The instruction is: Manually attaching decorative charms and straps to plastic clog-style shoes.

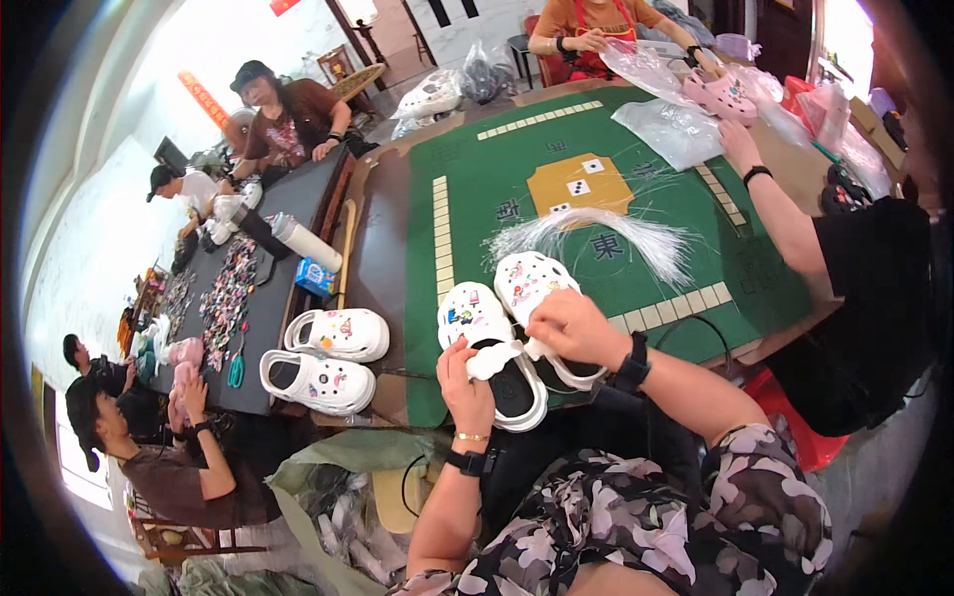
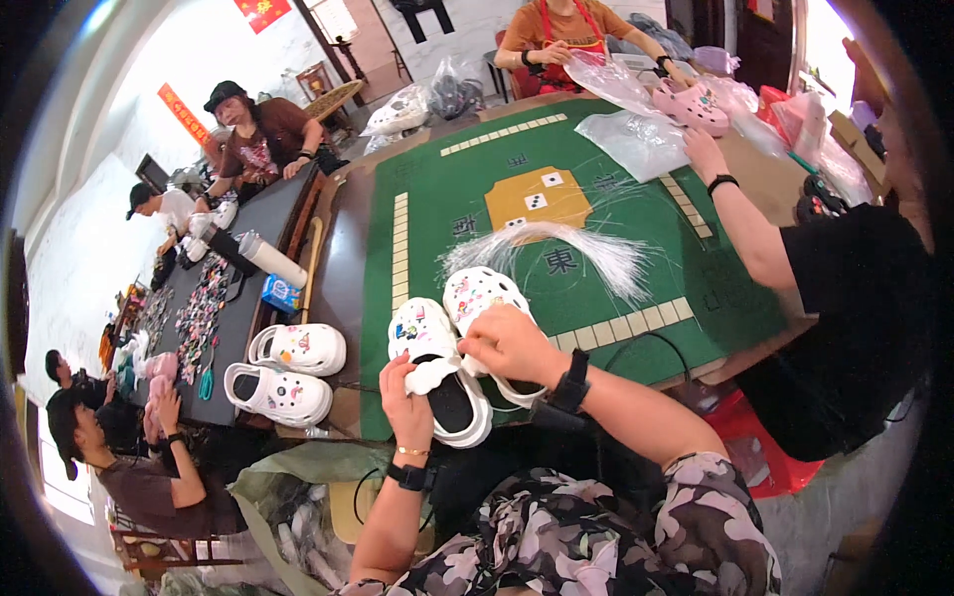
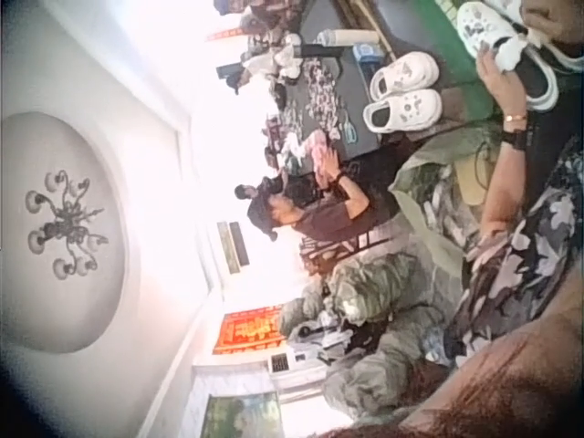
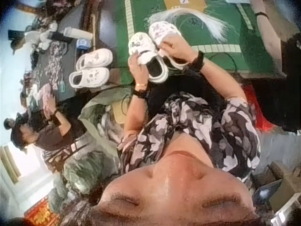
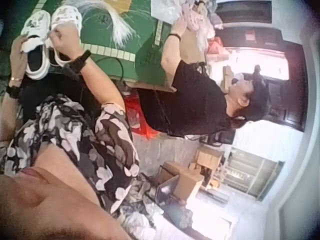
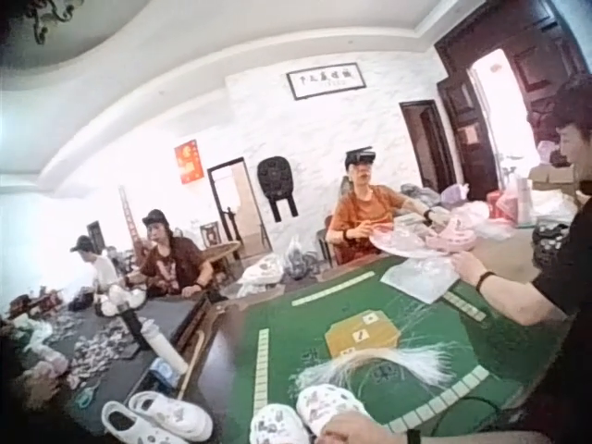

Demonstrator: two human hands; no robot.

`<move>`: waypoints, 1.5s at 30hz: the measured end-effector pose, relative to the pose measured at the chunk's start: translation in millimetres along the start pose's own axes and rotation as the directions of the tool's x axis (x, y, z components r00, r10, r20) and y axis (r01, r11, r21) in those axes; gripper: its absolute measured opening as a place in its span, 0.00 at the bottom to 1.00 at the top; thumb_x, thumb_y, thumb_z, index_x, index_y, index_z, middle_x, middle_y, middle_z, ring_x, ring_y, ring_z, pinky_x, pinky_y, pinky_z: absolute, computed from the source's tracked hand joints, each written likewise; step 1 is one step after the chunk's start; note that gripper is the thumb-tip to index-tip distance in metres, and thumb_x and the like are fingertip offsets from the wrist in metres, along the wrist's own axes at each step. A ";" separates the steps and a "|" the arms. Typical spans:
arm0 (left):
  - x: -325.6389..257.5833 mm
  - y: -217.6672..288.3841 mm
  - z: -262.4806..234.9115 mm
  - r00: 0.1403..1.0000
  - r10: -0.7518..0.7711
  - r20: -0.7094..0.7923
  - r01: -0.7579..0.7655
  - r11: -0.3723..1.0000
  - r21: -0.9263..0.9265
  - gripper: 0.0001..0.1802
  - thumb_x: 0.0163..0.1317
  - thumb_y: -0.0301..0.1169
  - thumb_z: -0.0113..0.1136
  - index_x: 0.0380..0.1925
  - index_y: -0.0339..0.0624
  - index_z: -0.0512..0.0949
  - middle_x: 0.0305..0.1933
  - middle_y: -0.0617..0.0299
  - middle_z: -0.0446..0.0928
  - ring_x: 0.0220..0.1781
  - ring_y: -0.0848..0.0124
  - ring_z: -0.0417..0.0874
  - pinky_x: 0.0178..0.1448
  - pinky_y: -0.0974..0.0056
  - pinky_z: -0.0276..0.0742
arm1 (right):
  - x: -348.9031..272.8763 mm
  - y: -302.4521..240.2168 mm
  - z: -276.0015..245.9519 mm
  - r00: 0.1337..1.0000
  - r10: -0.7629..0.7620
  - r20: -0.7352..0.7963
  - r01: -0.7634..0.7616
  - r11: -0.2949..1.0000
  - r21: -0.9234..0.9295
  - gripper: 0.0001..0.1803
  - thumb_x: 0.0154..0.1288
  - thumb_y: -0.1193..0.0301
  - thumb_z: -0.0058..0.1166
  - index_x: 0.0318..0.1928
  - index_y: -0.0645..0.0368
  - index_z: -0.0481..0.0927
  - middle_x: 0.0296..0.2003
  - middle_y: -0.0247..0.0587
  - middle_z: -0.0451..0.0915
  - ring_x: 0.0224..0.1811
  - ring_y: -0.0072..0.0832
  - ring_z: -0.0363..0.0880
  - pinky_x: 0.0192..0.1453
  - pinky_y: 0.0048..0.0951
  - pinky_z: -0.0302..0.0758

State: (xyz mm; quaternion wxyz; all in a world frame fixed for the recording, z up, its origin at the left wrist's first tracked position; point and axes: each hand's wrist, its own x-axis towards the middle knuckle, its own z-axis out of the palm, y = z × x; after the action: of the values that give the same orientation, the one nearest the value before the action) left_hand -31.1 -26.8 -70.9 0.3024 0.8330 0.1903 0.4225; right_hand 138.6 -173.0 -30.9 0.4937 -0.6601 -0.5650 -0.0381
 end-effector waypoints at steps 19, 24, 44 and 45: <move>40.9 48.3 -11.2 0.846 0.219 0.487 -0.340 0.924 0.175 0.20 0.56 0.35 0.68 0.48 0.42 0.79 0.47 0.56 0.77 0.45 0.56 0.81 0.47 0.57 0.77 | -13.3 95.4 -60.9 0.871 0.490 -0.022 -0.444 0.769 -0.460 0.04 0.58 0.72 0.53 0.31 0.57 0.81 0.30 0.46 0.83 0.35 0.47 0.82 0.39 0.44 0.77; 38.9 45.6 -16.6 0.882 0.219 0.418 -0.299 0.944 0.137 0.19 0.52 0.32 0.71 0.44 0.42 0.80 0.46 0.57 0.78 0.45 0.55 0.81 0.52 0.55 0.78 | 3.1 49.4 -105.3 0.881 0.464 -0.087 -0.471 0.849 -0.239 0.04 0.60 0.74 0.54 0.33 0.61 0.80 0.26 0.43 0.82 0.25 0.36 0.82 0.31 0.33 0.76; -0.1 6.0 -65.8 0.958 -0.248 0.147 0.271 0.948 -0.165 0.14 0.64 0.24 0.59 0.50 0.37 0.78 0.49 0.58 0.76 0.44 0.70 0.78 0.44 0.65 0.77 | -82.1 -50.4 -56.7 0.974 0.051 0.220 -0.008 0.981 -0.191 0.07 0.49 0.77 0.62 0.30 0.56 0.79 0.23 0.39 0.78 0.24 0.39 0.79 0.28 0.36 0.75; 0.0 5.6 -65.4 0.958 -0.249 0.144 0.271 0.949 -0.163 0.14 0.64 0.24 0.59 0.50 0.37 0.78 0.49 0.58 0.76 0.44 0.70 0.78 0.44 0.65 0.77 | -82.4 -50.1 -54.8 0.976 0.043 0.216 0.006 0.975 -0.221 0.06 0.49 0.77 0.62 0.29 0.56 0.78 0.22 0.39 0.78 0.24 0.39 0.79 0.28 0.36 0.75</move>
State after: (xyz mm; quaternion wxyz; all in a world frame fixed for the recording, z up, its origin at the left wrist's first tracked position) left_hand -84.4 -8.6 -37.1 0.4408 0.7938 0.2405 0.3430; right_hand 97.6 -275.7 -22.6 0.3524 -0.7161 -0.6020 -0.0230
